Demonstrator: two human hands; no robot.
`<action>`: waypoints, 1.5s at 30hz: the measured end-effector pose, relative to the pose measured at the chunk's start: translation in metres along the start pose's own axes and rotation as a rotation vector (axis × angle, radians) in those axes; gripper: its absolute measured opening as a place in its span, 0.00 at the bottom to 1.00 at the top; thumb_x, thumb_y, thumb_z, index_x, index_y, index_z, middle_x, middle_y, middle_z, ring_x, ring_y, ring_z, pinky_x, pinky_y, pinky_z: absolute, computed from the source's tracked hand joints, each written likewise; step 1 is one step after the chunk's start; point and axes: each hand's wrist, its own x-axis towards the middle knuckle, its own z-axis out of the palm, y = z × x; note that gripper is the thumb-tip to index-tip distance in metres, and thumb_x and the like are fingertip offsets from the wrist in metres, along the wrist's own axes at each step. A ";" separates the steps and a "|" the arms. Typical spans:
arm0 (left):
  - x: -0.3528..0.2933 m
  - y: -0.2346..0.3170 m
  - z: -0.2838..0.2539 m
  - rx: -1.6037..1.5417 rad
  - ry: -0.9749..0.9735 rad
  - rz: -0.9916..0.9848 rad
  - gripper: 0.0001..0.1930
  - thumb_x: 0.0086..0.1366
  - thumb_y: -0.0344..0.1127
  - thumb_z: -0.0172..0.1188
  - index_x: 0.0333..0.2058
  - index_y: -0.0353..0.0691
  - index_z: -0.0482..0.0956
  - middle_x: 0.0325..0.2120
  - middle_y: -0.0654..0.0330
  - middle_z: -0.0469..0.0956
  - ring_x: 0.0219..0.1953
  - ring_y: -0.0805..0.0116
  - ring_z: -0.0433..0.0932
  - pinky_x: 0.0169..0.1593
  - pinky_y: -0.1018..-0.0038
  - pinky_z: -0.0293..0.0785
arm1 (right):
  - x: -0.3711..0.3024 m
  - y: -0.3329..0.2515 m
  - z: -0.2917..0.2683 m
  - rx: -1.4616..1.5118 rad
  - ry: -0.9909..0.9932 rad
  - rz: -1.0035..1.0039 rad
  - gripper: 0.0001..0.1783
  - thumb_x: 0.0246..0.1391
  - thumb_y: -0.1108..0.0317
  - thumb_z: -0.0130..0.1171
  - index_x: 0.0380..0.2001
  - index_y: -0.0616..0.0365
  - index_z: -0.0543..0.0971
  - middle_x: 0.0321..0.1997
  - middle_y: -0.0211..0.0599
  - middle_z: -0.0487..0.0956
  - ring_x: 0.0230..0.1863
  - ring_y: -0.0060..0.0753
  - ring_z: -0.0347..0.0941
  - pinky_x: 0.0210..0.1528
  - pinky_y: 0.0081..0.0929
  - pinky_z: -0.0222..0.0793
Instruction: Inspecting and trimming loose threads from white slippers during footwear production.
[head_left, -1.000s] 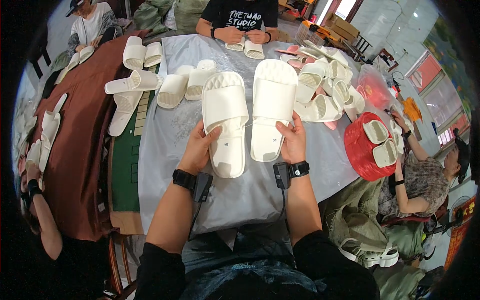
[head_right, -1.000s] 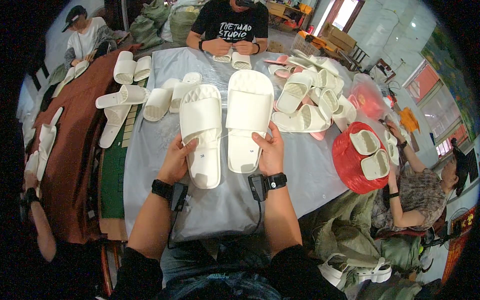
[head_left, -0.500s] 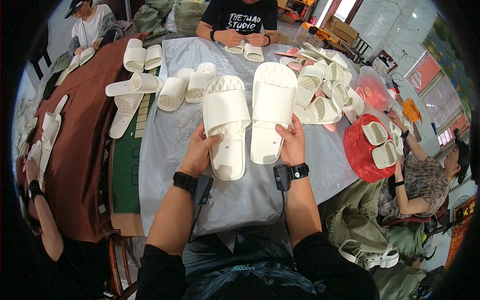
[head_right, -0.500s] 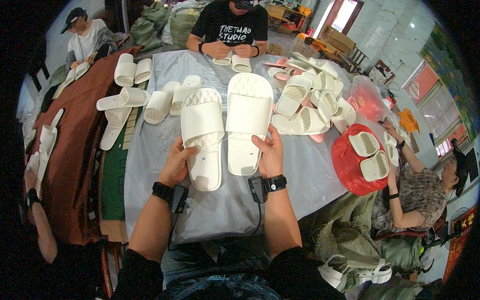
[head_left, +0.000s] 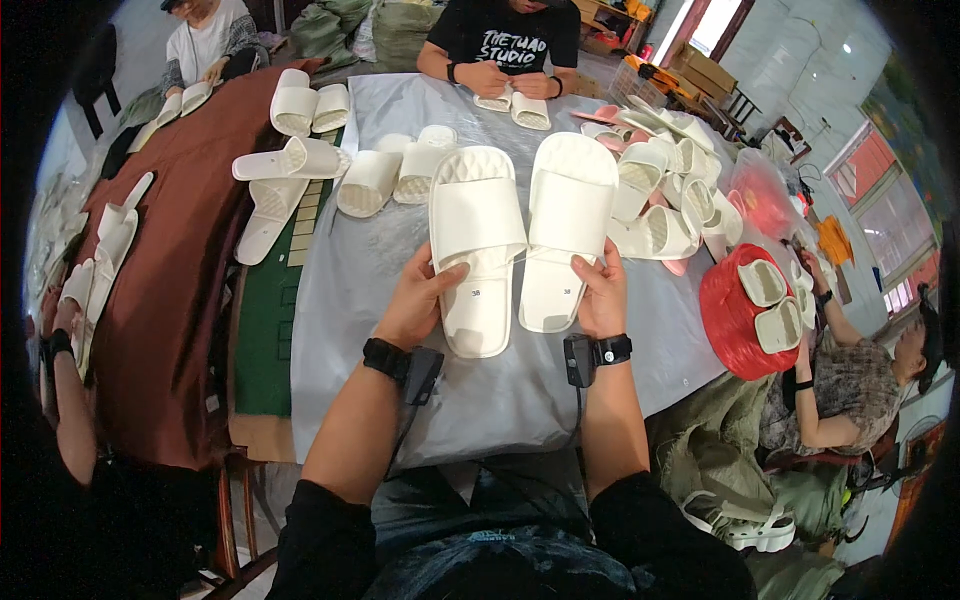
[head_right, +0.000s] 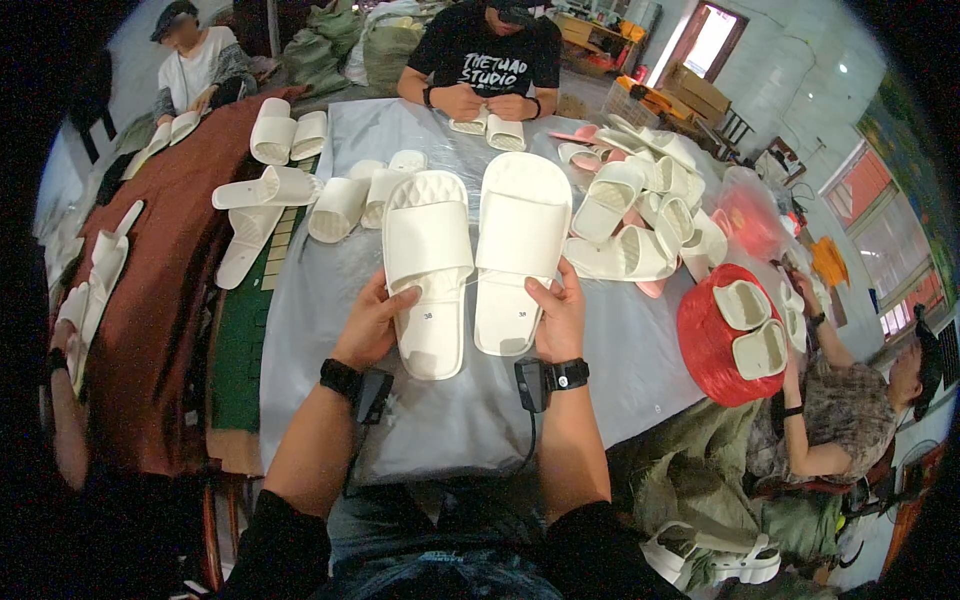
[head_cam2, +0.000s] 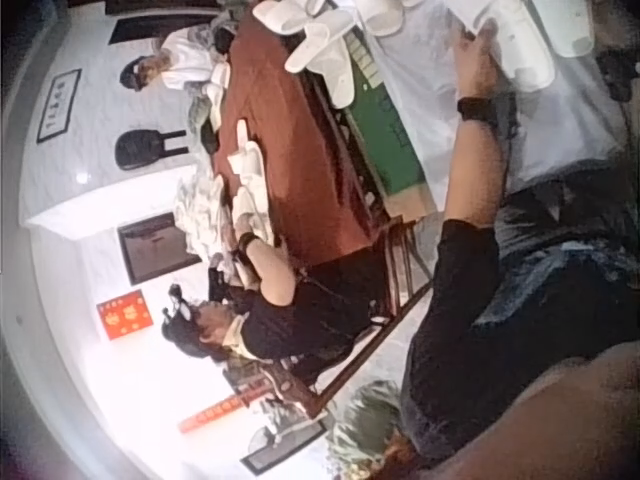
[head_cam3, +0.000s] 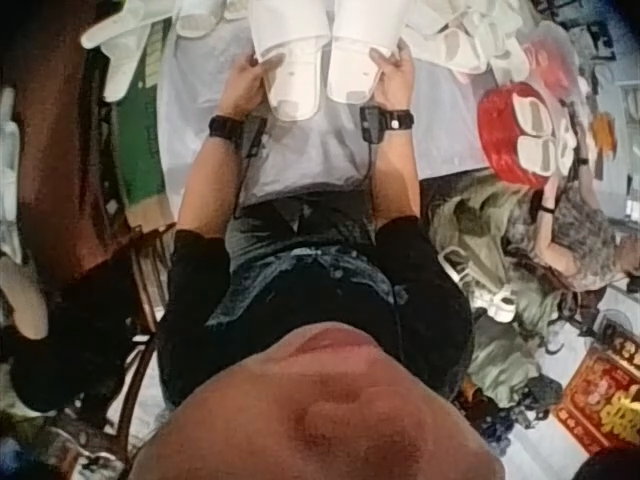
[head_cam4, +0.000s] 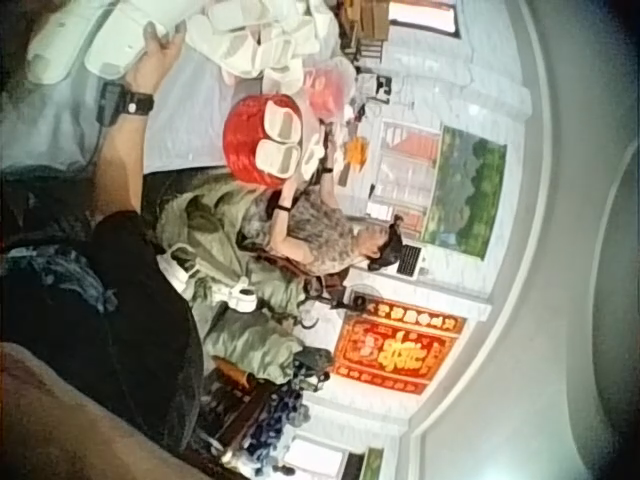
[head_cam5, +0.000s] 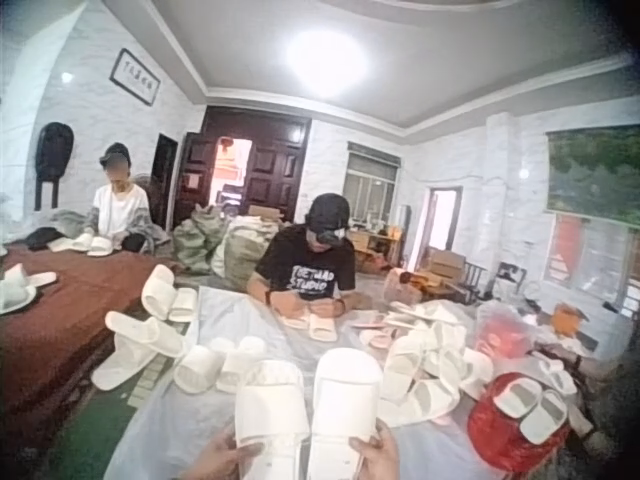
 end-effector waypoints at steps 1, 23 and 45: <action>0.000 0.000 0.000 0.000 0.007 0.005 0.29 0.62 0.24 0.60 0.60 0.36 0.62 0.51 0.55 0.73 0.51 0.66 0.75 0.54 0.69 0.75 | 0.000 0.000 0.000 -0.003 0.008 -0.003 0.30 0.52 0.83 0.58 0.59 0.60 0.64 0.48 0.43 0.79 0.47 0.31 0.77 0.50 0.30 0.74; -0.002 0.000 0.002 -0.081 -0.025 0.012 0.27 0.63 0.25 0.60 0.60 0.36 0.64 0.51 0.57 0.74 0.51 0.68 0.76 0.53 0.71 0.75 | 0.001 0.002 -0.002 -0.056 -0.061 0.007 0.28 0.54 0.83 0.56 0.58 0.62 0.65 0.51 0.42 0.77 0.49 0.30 0.75 0.52 0.28 0.72; -0.001 -0.004 -0.001 -0.071 -0.034 0.026 0.27 0.63 0.27 0.60 0.60 0.37 0.64 0.51 0.59 0.75 0.51 0.69 0.75 0.54 0.72 0.74 | -0.002 -0.002 0.000 -0.073 -0.120 0.077 0.27 0.55 0.82 0.55 0.58 0.64 0.64 0.50 0.44 0.77 0.50 0.34 0.75 0.52 0.31 0.73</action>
